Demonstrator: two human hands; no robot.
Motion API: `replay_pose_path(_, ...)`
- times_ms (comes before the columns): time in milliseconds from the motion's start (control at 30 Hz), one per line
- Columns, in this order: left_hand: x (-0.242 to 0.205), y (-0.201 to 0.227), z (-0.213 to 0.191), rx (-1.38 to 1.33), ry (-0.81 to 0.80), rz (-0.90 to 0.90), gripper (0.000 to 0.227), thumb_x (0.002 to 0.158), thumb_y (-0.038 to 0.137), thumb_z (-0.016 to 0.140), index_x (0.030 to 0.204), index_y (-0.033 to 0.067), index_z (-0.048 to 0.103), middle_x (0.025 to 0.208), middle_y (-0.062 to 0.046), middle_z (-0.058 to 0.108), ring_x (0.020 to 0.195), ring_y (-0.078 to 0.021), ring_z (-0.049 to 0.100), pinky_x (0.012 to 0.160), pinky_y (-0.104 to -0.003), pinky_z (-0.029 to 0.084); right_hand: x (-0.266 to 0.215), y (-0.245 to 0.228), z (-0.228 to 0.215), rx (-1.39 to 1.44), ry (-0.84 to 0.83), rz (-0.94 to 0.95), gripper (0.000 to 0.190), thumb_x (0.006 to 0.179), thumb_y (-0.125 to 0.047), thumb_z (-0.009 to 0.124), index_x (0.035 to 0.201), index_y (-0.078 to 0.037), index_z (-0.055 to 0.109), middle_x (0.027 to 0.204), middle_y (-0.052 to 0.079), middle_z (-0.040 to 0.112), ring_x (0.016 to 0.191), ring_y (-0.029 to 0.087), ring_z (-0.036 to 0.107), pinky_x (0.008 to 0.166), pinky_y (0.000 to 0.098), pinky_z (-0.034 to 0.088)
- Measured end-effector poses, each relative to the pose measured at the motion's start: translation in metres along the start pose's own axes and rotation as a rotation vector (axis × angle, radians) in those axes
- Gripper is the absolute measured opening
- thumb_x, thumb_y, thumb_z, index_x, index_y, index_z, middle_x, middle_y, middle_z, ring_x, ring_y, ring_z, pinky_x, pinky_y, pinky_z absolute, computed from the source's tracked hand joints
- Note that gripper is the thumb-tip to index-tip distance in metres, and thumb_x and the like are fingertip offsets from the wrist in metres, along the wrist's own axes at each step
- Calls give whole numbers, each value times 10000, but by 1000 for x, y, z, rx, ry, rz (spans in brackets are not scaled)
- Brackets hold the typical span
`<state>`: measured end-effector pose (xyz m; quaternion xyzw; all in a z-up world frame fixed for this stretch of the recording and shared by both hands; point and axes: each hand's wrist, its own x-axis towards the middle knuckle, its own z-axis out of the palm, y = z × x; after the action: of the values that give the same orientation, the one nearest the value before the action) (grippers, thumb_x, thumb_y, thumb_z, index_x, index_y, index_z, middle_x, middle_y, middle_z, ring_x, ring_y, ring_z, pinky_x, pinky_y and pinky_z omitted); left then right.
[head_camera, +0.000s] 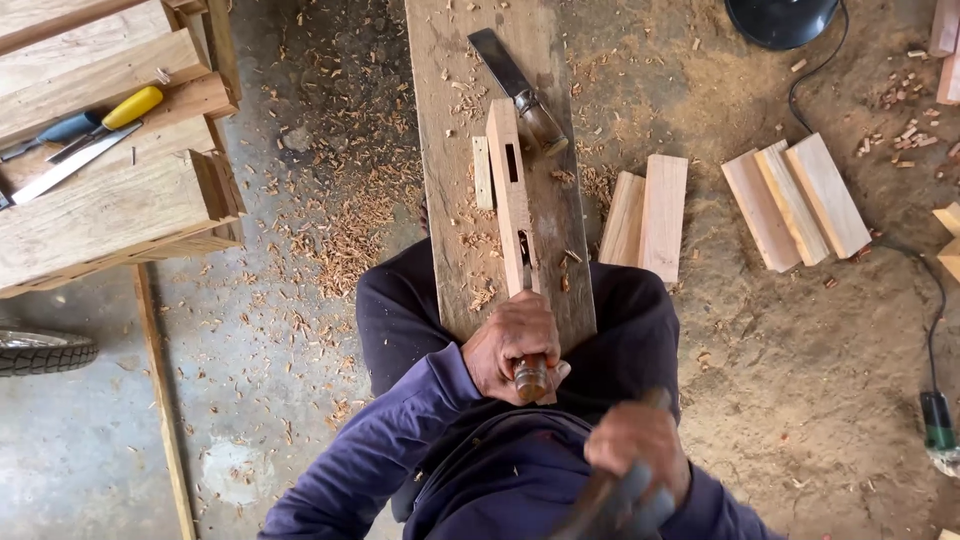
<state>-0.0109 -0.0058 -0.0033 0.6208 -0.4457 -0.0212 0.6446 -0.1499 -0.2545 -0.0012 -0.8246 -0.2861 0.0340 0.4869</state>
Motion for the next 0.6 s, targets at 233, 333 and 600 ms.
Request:
replay_pose_path(233, -3, -27, 31, -141, 576, -127, 228, 832, 41, 789, 787, 133, 585, 753, -16, 603, 650, -200, 577, 623, -352, 462, 47, -50, -17, -124, -102, 667, 425, 729, -455, 836, 793, -60, 692, 636, 133, 683, 498, 306, 639, 509, 408, 507)
replay_pose_path(333, 18, -20, 35, -217, 756, -287, 248, 779, 32, 793, 786, 142, 571, 734, -8, 583, 607, -183, 561, 562, -360, 460, 34, -60, -20, 72, 45, 285, 348, 839, -452, 792, 869, -106, 770, 717, 58, 753, 595, 219, 739, 546, 332, 566)
replay_pose_path(600, -5, -4, 5, 138, -23, 85, 213, 776, 124, 788, 818, 133, 580, 776, -36, 572, 748, -282, 591, 740, -436, 427, 19, -51, -12, 117, 16, 205, 395, 792, -471, 846, 866, -96, 745, 763, 45, 753, 635, 215, 748, 550, 334, 565)
